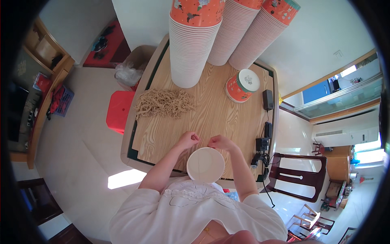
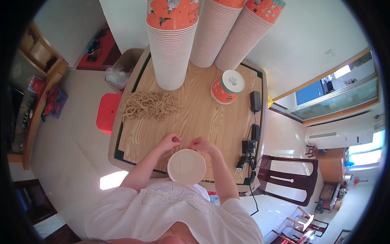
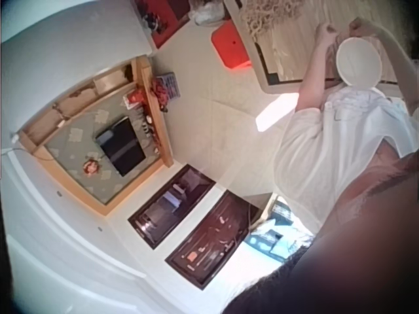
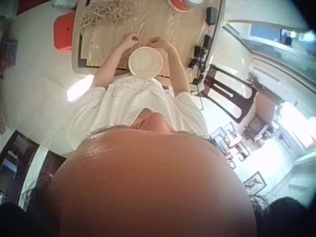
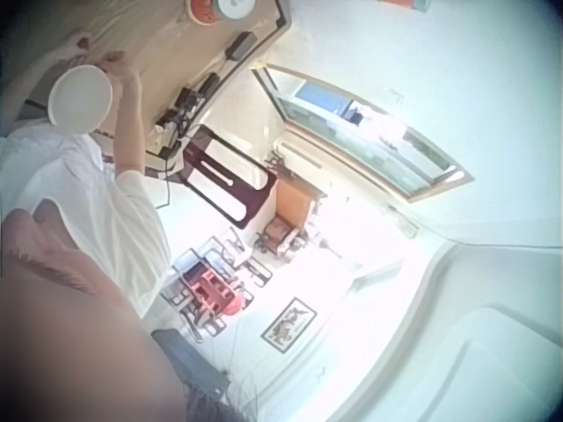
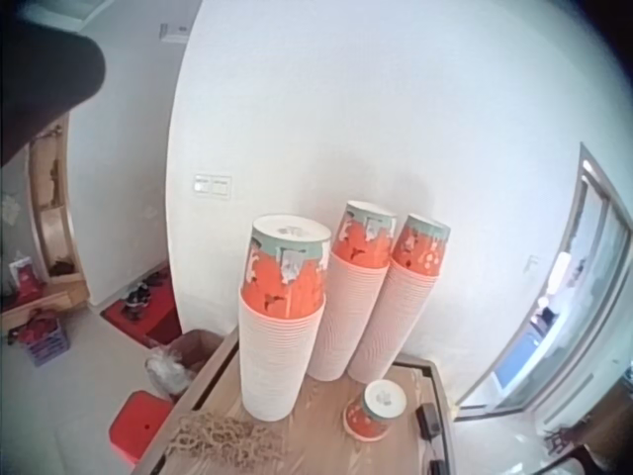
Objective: Placing shredded decorative straw into a paper cup for packaging.
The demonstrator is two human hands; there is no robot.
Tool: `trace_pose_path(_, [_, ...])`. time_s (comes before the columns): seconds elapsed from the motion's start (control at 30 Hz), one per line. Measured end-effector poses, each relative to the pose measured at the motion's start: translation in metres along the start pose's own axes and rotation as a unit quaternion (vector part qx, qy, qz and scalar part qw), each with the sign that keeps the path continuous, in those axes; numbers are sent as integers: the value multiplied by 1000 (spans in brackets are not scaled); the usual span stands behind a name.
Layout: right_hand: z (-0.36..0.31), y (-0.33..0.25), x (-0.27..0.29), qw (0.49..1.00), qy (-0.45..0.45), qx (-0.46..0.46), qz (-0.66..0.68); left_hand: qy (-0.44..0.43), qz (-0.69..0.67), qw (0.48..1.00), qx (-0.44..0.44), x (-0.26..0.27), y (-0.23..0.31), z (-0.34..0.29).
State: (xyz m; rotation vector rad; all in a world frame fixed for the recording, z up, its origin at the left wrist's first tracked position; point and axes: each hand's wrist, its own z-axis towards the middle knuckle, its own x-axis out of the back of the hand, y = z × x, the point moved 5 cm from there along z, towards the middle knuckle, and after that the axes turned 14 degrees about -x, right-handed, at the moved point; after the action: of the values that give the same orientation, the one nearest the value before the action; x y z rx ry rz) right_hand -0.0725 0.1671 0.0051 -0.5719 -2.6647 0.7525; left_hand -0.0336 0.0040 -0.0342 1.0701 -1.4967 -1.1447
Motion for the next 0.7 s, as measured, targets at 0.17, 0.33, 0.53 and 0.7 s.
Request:
trace_pose_path(0.17, [-15, 11, 13, 999, -23, 25, 1, -55, 27, 998, -20, 11, 6, -22])
trace_pose_path(0.33, [-21, 9, 17, 997, -58, 47, -19, -135, 11, 990, -33, -3, 16, -38])
trace_pose_path(0.53, [-17, 14, 23, 997, -53, 50, -36, -98, 130, 986, -34, -16, 74, -57])
trace_pose_path(0.7, [-12, 15, 18, 996, -61, 34, -46, -71, 216, 973, -41, -28, 91, -47])
